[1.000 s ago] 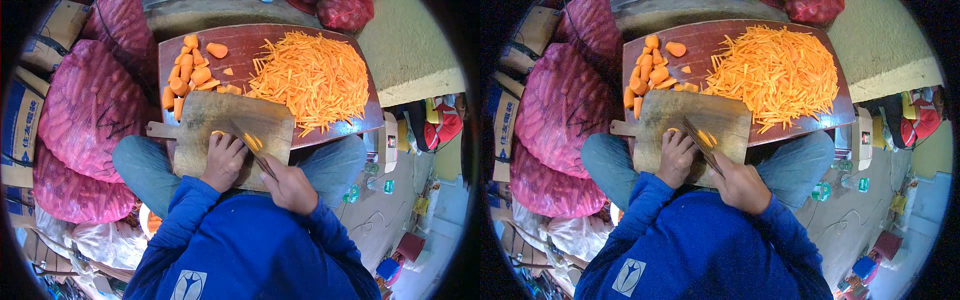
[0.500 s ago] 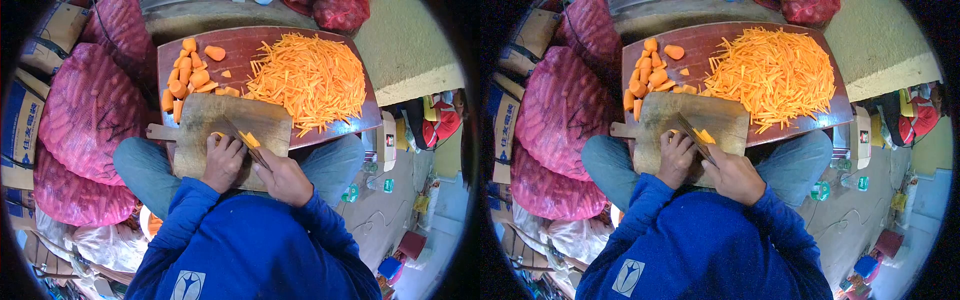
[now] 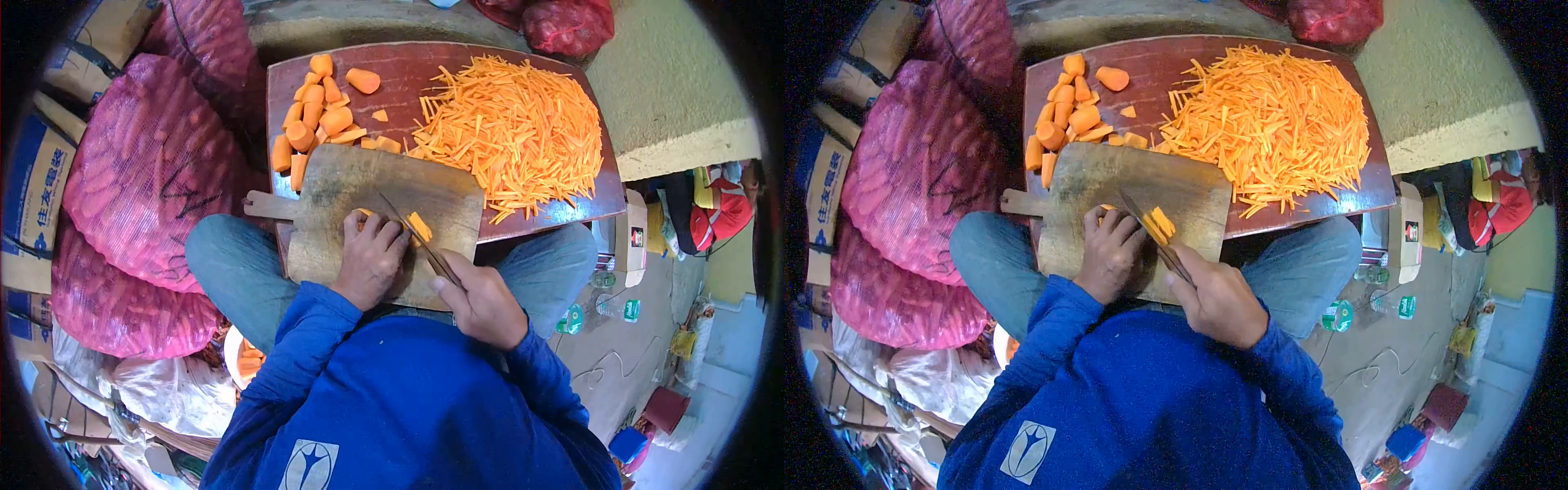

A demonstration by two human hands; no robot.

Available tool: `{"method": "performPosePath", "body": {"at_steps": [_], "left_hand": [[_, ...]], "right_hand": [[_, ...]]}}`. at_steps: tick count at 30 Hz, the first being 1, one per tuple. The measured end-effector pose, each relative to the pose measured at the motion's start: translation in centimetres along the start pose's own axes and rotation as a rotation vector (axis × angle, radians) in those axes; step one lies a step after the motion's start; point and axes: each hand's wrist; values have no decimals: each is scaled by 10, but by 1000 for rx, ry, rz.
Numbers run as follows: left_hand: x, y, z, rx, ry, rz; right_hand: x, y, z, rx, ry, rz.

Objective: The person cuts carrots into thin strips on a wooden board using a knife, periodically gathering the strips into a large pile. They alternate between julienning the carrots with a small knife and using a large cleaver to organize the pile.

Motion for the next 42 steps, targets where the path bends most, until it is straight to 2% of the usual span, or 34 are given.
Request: {"method": "performPosePath", "body": {"at_steps": [4,6,12,16,18,24,30,33,36,42], "left_hand": [[-3,-2,-3,-22,2,27],[-1,-1,-2,-4,-12,-18],[-1,0,-3,-36,3,2],[0,1,-2,-12,1,4],[1,-1,-1,1,-5,-26],[-3,0,-1,-29,27,12],[-5,-2,-2,-21,30,14],[-3,-1,-1,-15,-6,12],[-2,1,0,-23,15,11],[-3,-2,-1,-28,26,-10]], "right_hand": [[9,-5,-7,30,65,-16],[10,-19,-7,32,141,68],[-1,1,0,39,22,9],[12,-9,-5,33,123,11],[10,-24,-2,39,149,77],[8,-1,1,53,13,4],[10,-18,-4,36,105,57],[1,-7,9,30,4,-3],[7,2,2,86,6,0],[8,-19,0,48,87,52]]}}
Point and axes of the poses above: each hand's wrist, its own y-axis away from the middle knuckle, its own x-axis out of the palm, z = x × y, and after that the axes turned 7 degrees about -z, right-handed
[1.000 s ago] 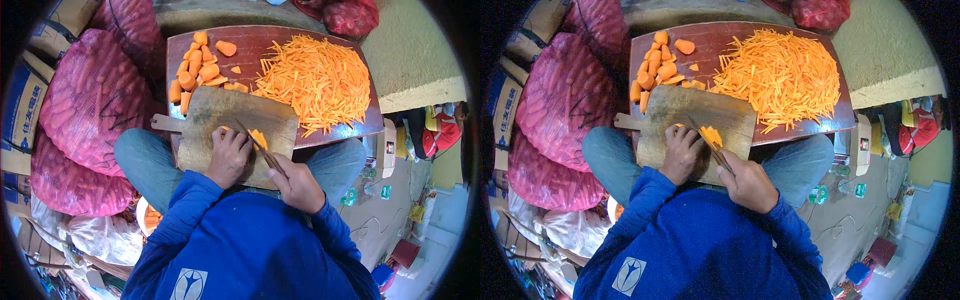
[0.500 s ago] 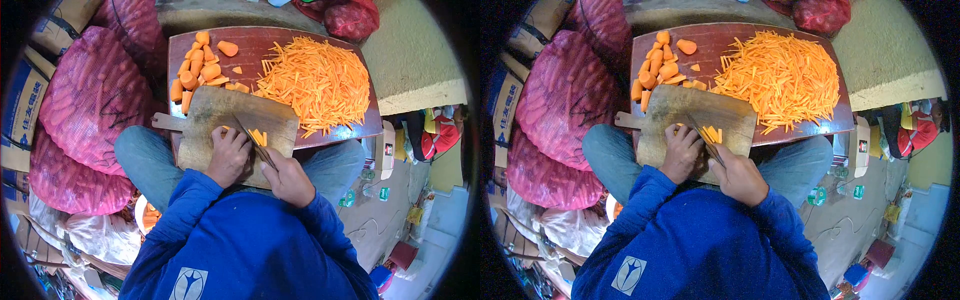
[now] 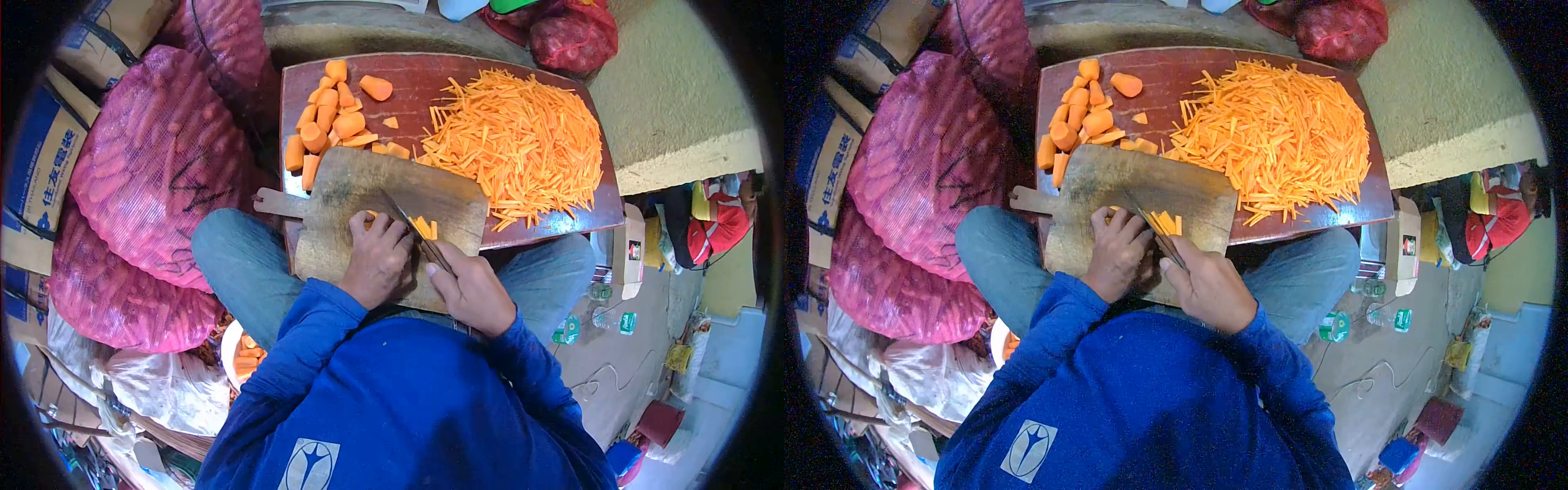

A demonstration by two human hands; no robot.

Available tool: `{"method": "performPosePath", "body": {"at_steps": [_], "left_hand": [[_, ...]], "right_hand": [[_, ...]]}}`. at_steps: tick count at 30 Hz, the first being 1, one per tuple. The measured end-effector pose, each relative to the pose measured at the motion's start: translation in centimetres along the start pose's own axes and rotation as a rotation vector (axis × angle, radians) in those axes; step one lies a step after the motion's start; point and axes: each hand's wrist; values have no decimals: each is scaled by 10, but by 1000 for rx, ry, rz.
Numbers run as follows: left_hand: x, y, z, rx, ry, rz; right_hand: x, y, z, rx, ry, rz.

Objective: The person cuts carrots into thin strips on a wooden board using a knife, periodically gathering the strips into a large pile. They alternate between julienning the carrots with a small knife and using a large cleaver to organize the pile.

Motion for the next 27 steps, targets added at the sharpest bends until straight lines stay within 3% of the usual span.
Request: {"method": "performPosePath", "body": {"at_steps": [22,27], "left_hand": [[6,6,1,-43,24,-46],[-10,10,10,-142,78,-151]], "right_hand": [[9,-2,-9,1,22,-23],[-3,2,-18,-127,-139,-224]]}}
Point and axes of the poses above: each hand's wrist, its own y-axis away from the middle knuckle, its own x-axis out of the palm, z = x × y, and after that the axes turned 7 degrees about -z, right-handed
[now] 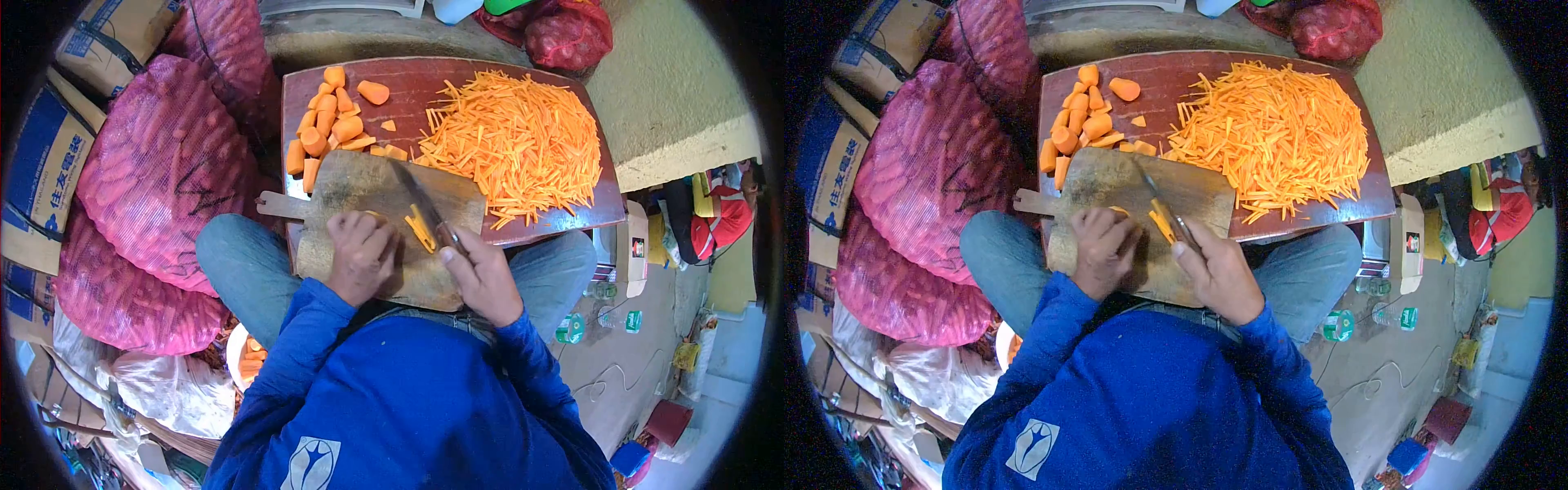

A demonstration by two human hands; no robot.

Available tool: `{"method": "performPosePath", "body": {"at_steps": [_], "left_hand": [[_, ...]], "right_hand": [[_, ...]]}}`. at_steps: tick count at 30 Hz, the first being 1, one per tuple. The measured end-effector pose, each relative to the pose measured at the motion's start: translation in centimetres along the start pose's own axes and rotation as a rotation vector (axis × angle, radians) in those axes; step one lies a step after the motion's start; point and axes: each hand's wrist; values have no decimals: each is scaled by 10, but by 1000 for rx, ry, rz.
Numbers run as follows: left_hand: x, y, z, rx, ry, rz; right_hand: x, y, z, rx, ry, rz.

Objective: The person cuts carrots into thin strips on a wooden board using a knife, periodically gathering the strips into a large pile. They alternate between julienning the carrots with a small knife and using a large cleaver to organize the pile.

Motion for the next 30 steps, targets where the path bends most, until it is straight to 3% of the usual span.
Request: {"method": "performPosePath", "body": {"at_steps": [3,8,15,19,22,24,27,30], "left_hand": [[-10,-8,4,-70,-117,-52],[-17,-13,6,-127,-165,23],[9,-15,-12,25,-9,86],[16,-16,-7,99,-61,79],[5,-18,1,31,-18,-35],[-6,-17,10,-30,-44,-18],[-25,-18,12,-112,-86,15],[-33,-20,11,-163,-68,58]], "right_hand": [[-4,0,0,163,-135,44],[-11,9,8,197,-95,65],[-6,14,7,303,-138,106],[-9,16,4,215,-254,-33],[-18,18,5,162,-176,-32],[-22,23,6,249,-123,131],[-20,31,-4,172,-134,238],[-27,28,-13,176,-103,204]]}}
Point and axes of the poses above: each hand's wrist, its own y-axis away from the middle knuckle, its own x-axis out of the palm, z = x × y, and after that the axes turned 7 degrees about -z, right-handed
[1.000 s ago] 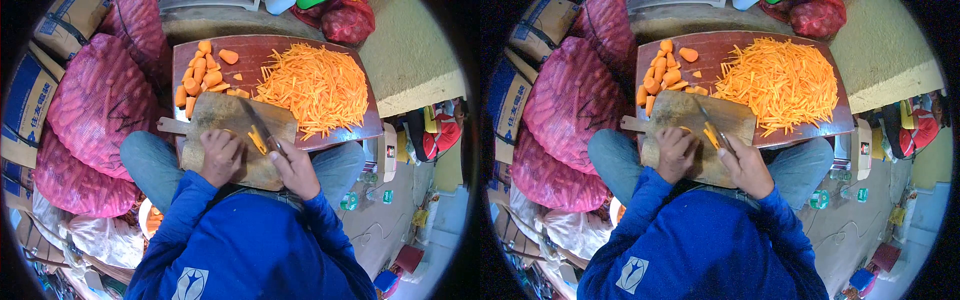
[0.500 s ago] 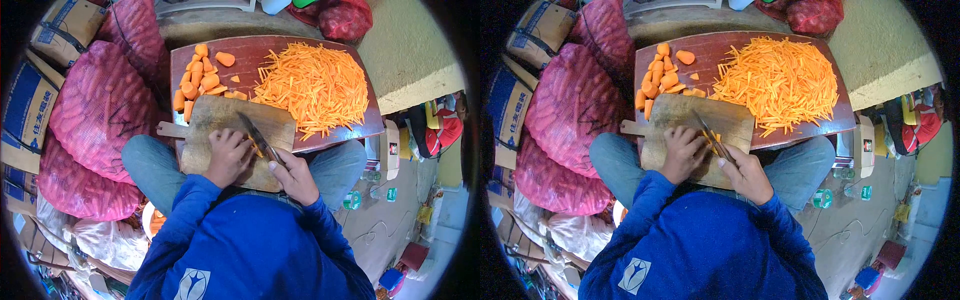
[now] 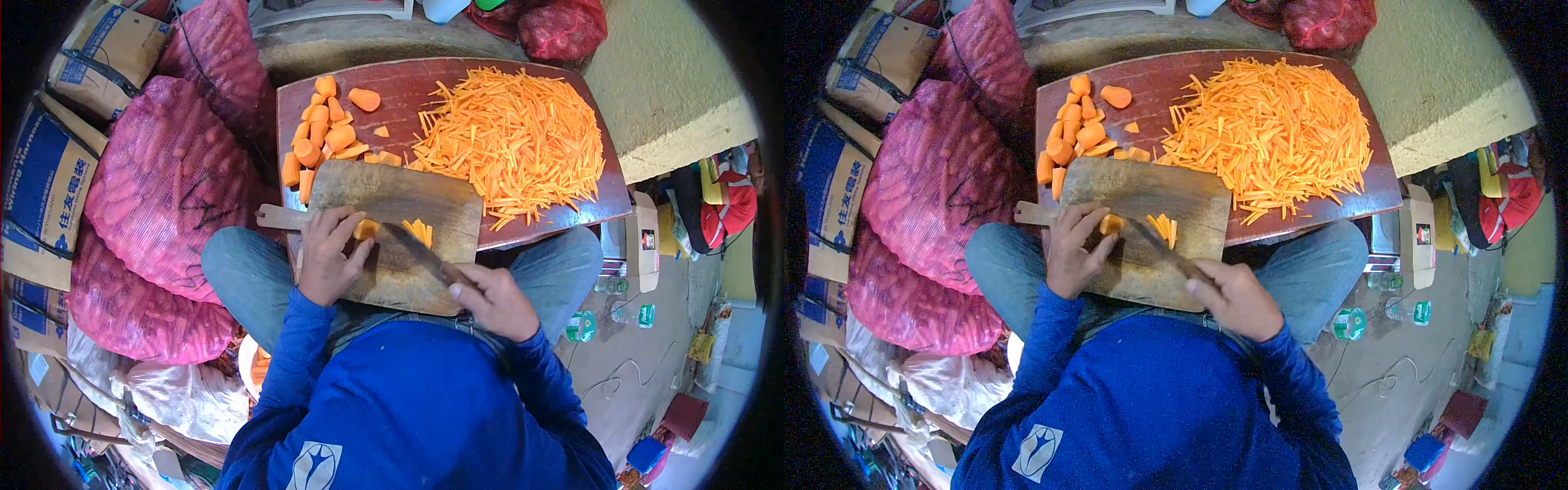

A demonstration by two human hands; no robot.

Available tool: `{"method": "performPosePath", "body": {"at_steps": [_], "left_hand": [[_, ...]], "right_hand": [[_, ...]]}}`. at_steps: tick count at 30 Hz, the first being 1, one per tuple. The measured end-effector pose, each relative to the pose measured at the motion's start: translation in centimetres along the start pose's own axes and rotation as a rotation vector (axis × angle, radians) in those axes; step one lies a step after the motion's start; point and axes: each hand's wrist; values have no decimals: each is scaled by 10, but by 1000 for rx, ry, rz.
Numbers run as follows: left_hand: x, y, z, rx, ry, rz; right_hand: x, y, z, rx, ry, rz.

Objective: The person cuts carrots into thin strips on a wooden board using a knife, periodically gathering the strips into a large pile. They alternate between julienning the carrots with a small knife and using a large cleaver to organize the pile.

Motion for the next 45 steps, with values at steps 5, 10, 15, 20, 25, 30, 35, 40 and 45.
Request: {"method": "performPosePath", "body": {"at_steps": [5,10,15,20,25,30,35,40,45], "left_hand": [[17,8,12,30,128,55],[21,10,3,-6,189,84],[31,19,-13,112,241,83],[19,18,-18,196,77,172],[19,21,-18,256,21,224],[18,23,-17,251,3,248],[16,25,-8,247,23,239],[13,25,-14,174,25,255],[14,21,-12,177,64,215]], "right_hand": [[-31,-36,-23,-225,220,-285],[-34,-48,-12,-120,229,-334],[-8,-18,22,-46,130,-41],[20,7,18,-59,121,8],[21,20,33,-33,249,36],[31,-1,38,-4,298,80],[32,-11,32,-113,323,74],[38,4,30,-124,319,13],[36,-12,31,-123,314,51]]}}
Point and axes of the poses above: each hand's wrist, its own y-axis away from the middle knuckle, its own x-axis out of the palm, z = x × y, and after that the axes turned 7 degrees about -z, right-handed
